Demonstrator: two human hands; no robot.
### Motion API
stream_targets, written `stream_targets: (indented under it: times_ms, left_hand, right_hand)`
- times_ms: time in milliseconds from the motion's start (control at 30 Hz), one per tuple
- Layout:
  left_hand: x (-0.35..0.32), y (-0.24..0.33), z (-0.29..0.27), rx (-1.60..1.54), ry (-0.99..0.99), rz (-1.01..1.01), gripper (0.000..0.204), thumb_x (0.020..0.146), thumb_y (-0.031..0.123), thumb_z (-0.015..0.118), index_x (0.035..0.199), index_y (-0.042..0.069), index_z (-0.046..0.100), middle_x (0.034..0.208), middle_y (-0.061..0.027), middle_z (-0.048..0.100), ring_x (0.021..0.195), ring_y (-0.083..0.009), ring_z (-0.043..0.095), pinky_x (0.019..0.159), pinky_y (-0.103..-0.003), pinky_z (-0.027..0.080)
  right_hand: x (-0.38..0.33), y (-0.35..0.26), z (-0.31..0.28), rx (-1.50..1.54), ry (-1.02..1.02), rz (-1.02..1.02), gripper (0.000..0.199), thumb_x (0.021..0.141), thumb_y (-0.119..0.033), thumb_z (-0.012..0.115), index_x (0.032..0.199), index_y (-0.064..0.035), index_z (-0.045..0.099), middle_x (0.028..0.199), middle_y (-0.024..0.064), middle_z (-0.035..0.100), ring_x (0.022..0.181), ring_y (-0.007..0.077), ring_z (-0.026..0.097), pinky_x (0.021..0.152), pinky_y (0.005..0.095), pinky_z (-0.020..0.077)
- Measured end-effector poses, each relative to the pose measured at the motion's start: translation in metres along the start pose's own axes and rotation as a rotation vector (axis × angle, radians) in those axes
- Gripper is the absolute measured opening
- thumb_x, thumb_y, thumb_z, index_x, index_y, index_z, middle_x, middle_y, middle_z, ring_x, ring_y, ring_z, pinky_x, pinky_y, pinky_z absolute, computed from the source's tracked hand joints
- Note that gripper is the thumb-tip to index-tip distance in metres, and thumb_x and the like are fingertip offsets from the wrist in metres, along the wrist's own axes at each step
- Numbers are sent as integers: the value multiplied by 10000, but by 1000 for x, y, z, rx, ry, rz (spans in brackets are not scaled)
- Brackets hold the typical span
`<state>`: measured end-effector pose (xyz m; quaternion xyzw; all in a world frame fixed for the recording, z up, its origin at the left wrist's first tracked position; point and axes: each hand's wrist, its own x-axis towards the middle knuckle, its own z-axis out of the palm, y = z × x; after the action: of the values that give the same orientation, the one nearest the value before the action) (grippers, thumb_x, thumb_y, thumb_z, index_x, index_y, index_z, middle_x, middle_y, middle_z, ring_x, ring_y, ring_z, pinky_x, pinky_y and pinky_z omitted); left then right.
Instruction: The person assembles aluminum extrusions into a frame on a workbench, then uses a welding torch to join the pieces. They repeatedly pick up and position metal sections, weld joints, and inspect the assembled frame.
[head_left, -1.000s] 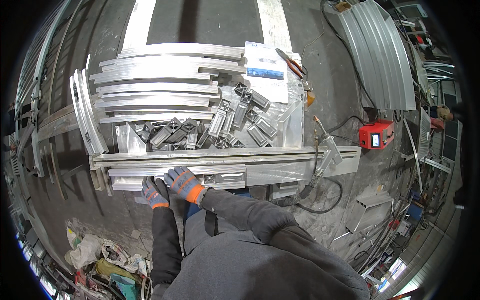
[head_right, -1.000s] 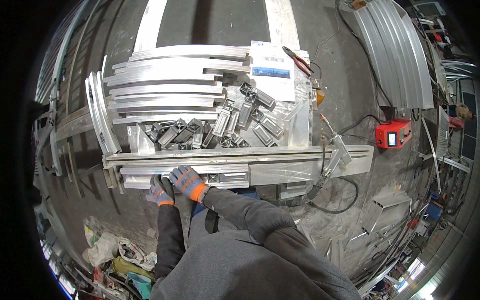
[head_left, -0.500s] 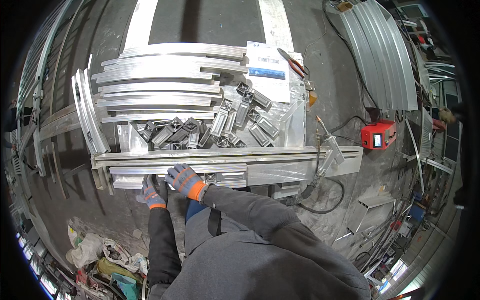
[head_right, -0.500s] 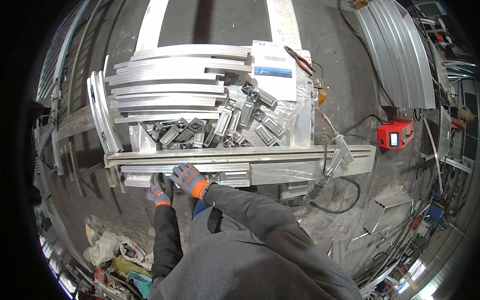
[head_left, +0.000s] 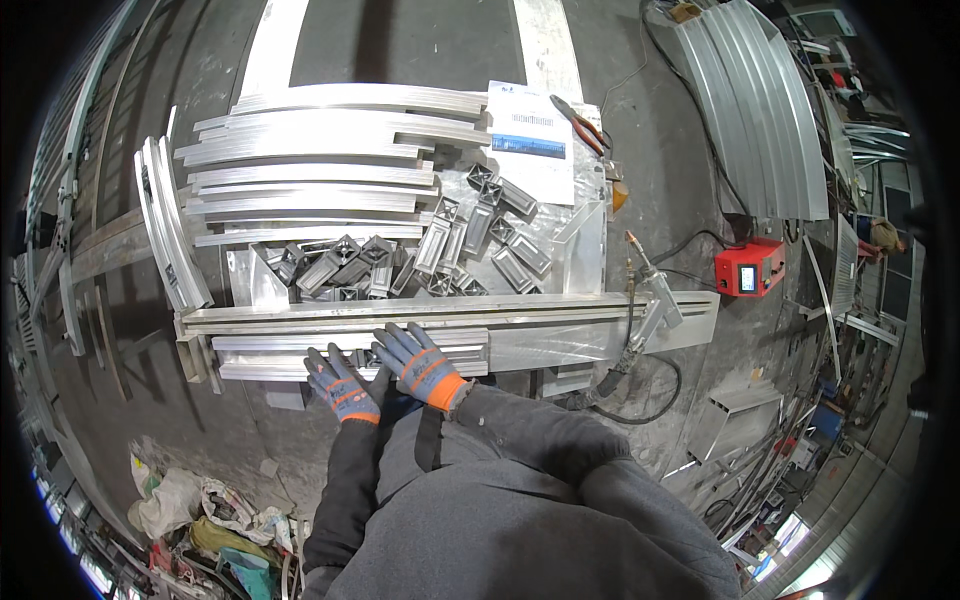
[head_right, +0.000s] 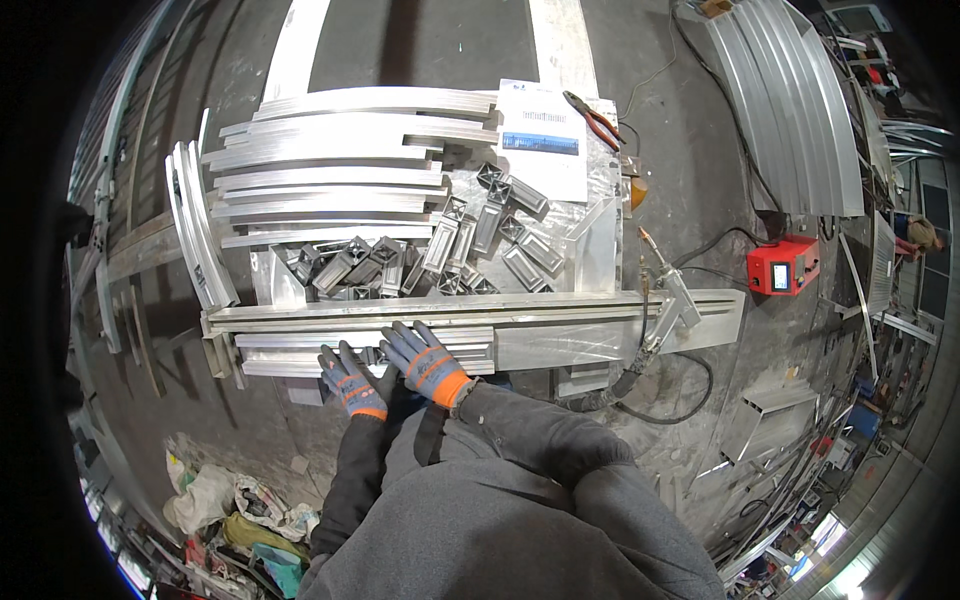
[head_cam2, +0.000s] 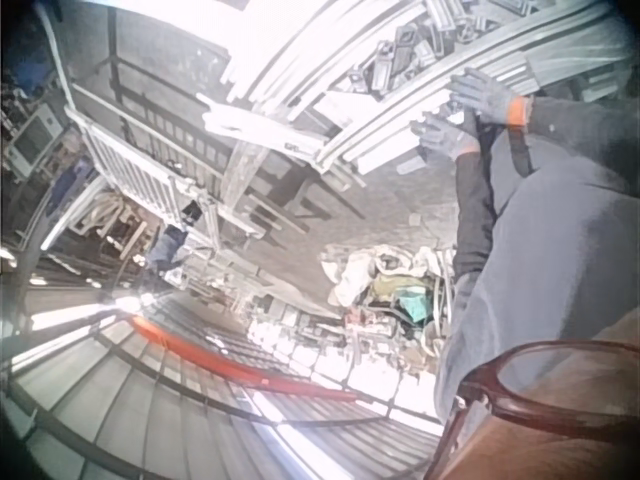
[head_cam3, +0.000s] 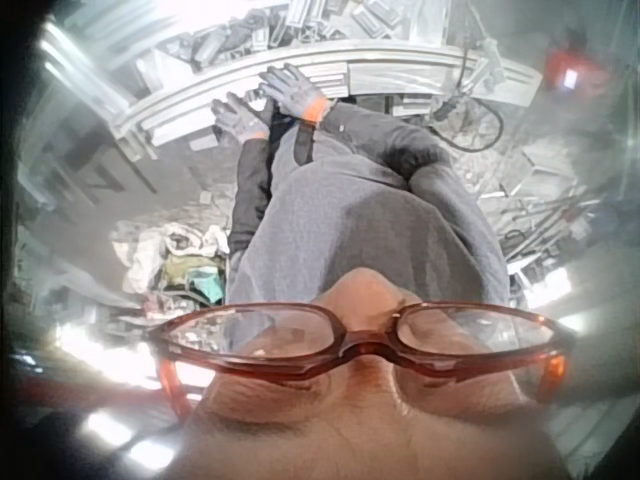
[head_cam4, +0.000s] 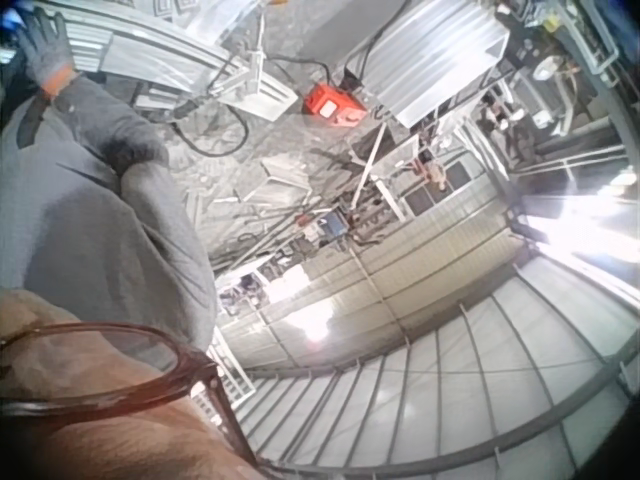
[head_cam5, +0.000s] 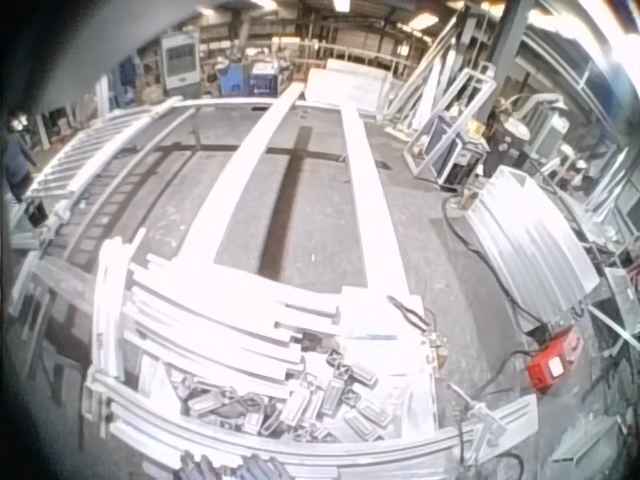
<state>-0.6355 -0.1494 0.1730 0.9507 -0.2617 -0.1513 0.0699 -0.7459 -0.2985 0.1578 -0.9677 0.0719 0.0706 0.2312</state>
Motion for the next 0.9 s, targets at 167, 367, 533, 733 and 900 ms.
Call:
stream_targets:
  times_ms: [167,367,533,733,900]
  left_hand:
    - [5,2,8,49,54,-54,1099,771,570,863,1610,60,368,1685,-285,263,1550,-507,248,1261,-602,275]
    - [17,-27,7,13,144,-87,996,798,523,851,1567,46,436,1649,-294,325,1518,-507,312,1241,-589,311]
    - [41,-70,3,-84,217,-127,939,820,482,848,1548,20,476,1651,-289,325,1524,-475,332,1251,-536,334]
    - [47,-88,-13,3,189,-96,1008,760,452,903,1556,20,462,1648,-305,317,1553,-457,289,1260,-526,327]
    - [54,-85,-17,-10,169,-106,1076,704,463,929,1566,36,446,1644,-303,322,1549,-460,283,1266,-542,311]
  right_hand:
    - [-2,3,9,110,93,0,755,868,-326,703,1551,-102,471,1626,125,454,1552,319,365,1284,543,267]
    - [-3,3,1,104,73,5,781,860,-380,739,1540,-101,475,1609,115,468,1543,312,376,1282,525,280]
    - [-3,3,-2,123,91,7,832,837,-422,781,1539,-101,470,1588,114,482,1532,310,385,1276,519,290]
    - [-2,3,-2,116,77,13,832,842,-420,772,1546,-101,463,1599,113,470,1539,307,376,1276,523,288]
    - [-2,3,-2,140,70,23,827,843,-403,774,1547,-103,461,1600,114,470,1538,306,378,1278,525,284]
